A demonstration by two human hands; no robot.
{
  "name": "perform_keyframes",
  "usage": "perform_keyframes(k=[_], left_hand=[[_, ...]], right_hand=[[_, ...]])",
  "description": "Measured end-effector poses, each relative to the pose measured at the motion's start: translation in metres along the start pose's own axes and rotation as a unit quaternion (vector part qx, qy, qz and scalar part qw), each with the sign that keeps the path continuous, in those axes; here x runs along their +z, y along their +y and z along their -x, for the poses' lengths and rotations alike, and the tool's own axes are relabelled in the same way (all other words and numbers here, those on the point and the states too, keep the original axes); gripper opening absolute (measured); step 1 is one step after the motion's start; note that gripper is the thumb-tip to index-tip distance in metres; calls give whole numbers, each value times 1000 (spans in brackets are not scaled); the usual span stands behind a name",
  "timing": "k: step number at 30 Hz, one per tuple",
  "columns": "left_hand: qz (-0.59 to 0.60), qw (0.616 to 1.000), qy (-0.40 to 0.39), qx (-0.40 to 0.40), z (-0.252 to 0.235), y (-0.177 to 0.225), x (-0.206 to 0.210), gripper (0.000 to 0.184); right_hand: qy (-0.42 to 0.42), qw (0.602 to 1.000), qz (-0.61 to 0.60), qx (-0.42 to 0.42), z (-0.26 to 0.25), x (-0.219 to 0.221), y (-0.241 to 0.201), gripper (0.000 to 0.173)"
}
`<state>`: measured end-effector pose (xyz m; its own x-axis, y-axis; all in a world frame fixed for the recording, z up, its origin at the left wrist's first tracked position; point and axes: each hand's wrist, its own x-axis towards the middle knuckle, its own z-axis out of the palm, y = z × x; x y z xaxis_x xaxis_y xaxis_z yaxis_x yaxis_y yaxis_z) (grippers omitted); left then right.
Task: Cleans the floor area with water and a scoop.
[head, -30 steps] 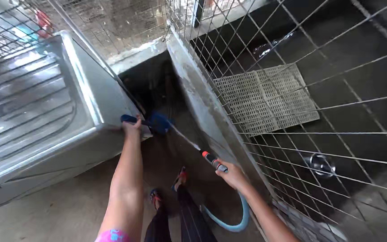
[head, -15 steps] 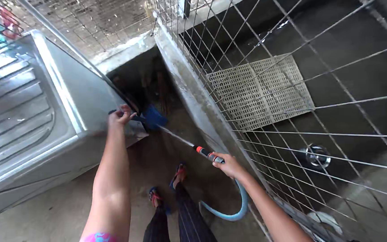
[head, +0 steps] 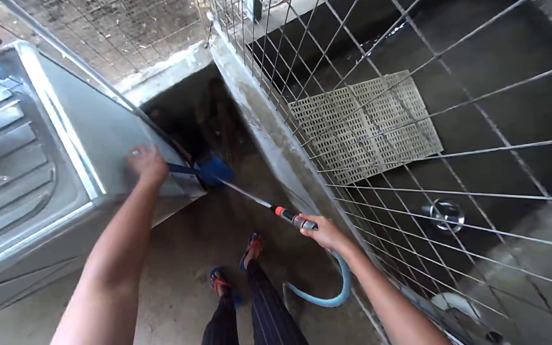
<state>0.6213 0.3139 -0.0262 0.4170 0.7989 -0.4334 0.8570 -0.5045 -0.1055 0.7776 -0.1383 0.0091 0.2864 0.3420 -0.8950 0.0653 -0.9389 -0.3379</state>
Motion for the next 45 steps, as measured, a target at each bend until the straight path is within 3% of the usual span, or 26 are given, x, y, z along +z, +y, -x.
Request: perform_keyframes(k=[3,6,10,15,21,28,32,36,45], left_hand=[[-124,989,-85,14,-19,-17,9,47],[-107,987,-117,33,-19,-16,5,32],[65,987,-110,97,-11,-4,1,39],[244,967,-36,64,3,21,3,50],[464,885,-28,-20,-24,50,27,63],[411,909,-14,71,-26,99,13,49],[358,924,-29,129,-16,104,4,49],[322,939,-18,120,-4,99,9,48],[361,927,-40,94,16,111,26,47]], right_hand=[[-5,1000,-6,-1,-4,-1,0,55],[-2,1000,-6,-9,-6,-1,-2,55],[10,1000,-1,-14,-3,8,-1,56],[30,999,-13,0,11,35,3,58],[58,996,-70,7,22,67,9,58],[44,994,-96,17,35,89,15,59],[45,994,-101,14,38,89,24,59],[43,993,-111,5,35,83,28,58],[6,996,-84,19,38,86,23,60]])
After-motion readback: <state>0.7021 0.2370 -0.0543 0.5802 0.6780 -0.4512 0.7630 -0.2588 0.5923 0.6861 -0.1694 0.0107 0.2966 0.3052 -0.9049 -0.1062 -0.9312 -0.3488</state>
